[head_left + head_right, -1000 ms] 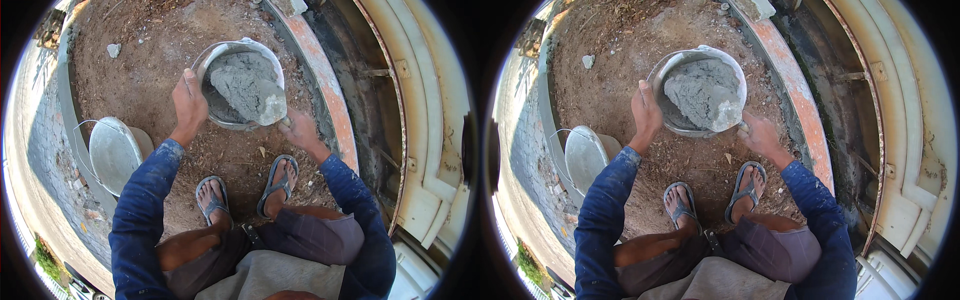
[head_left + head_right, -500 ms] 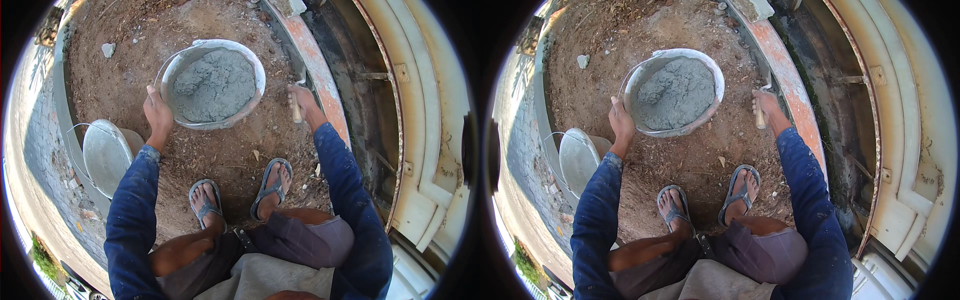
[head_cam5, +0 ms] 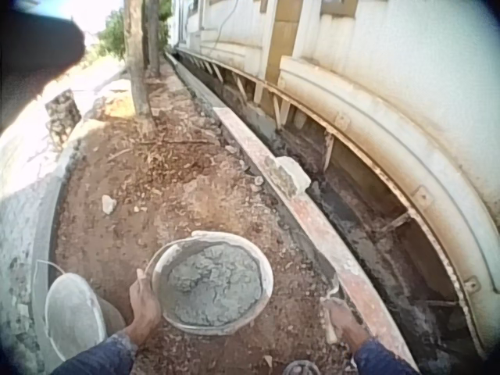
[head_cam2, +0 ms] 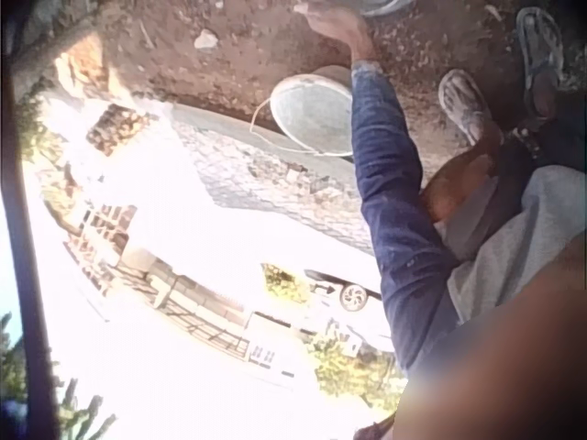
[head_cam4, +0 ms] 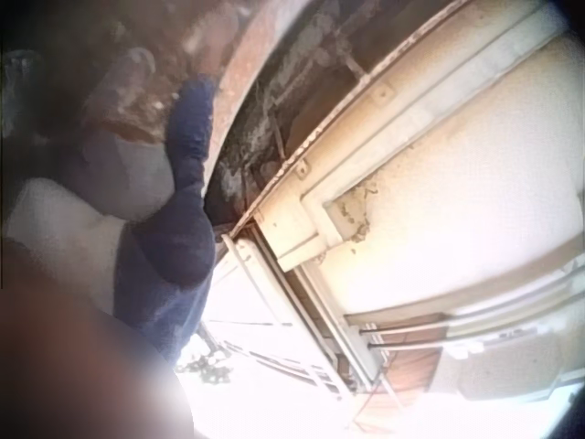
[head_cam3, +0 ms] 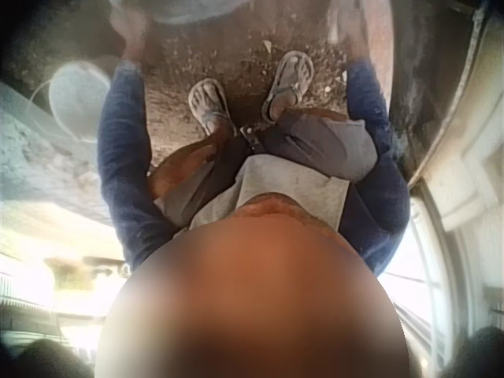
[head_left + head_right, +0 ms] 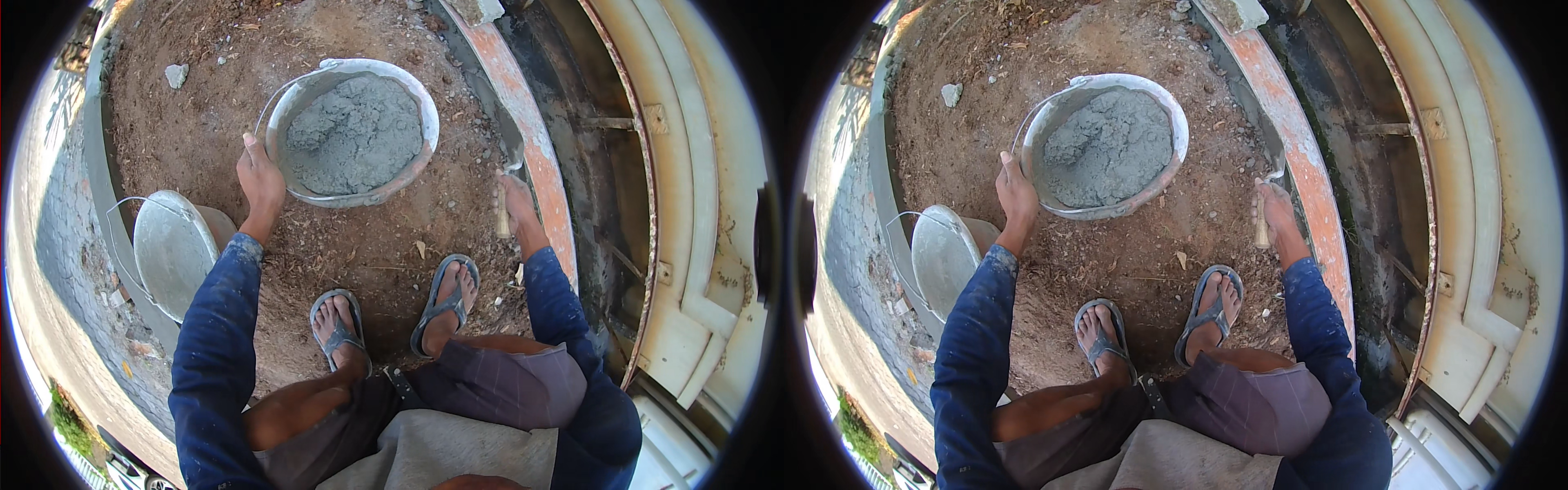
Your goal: Apply mortar to the side of a curb or planter edge using a trowel.
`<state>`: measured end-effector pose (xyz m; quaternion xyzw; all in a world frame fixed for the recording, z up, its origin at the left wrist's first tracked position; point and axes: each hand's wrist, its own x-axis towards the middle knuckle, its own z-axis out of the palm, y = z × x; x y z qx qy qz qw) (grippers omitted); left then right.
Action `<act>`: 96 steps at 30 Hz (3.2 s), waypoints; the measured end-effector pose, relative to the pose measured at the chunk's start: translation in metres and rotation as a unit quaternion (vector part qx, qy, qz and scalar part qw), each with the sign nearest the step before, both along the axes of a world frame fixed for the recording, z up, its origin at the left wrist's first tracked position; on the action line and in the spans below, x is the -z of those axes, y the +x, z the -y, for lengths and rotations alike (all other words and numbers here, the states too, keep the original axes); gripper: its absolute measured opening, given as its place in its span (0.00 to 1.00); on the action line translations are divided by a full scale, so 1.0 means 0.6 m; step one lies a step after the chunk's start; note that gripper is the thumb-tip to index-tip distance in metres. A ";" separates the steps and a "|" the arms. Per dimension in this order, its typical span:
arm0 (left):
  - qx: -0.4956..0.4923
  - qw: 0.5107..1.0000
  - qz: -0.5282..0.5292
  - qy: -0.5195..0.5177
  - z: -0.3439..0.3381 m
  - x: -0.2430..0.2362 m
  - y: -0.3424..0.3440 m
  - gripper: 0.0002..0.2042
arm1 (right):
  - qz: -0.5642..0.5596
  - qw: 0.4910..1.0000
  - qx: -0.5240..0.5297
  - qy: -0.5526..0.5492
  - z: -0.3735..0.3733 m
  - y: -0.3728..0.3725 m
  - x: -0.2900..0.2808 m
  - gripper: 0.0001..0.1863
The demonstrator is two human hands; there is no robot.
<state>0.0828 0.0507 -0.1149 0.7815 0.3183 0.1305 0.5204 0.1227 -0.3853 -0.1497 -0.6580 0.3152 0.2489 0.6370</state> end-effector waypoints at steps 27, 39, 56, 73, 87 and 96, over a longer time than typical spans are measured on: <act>0.002 1.000 -0.009 0.003 -0.003 -0.002 -0.002 0.31 | 0.047 0.996 0.069 -0.004 -0.122 -0.030 -0.026 0.10; 0.084 0.990 0.041 0.110 0.046 -0.053 0.024 0.29 | 0.384 0.602 -0.392 -0.579 -0.047 0.014 -0.196 0.13; 0.194 0.973 0.093 0.087 0.154 -0.114 0.009 0.23 | 0.344 0.618 -0.556 -0.437 -0.123 0.010 -0.147 0.11; -0.016 1.000 -0.003 0.016 0.005 0.000 -0.015 0.31 | 0.290 0.856 -0.361 -0.228 -0.124 0.018 -0.112 0.21; -0.018 1.000 -0.022 -0.015 0.009 -0.004 -0.015 0.31 | 0.028 0.998 -0.050 -0.028 -0.126 0.208 0.033 0.11; -0.012 1.000 -0.025 -0.005 0.004 0.004 -0.013 0.31 | 0.023 0.998 -0.006 0.052 -0.089 0.134 0.026 0.11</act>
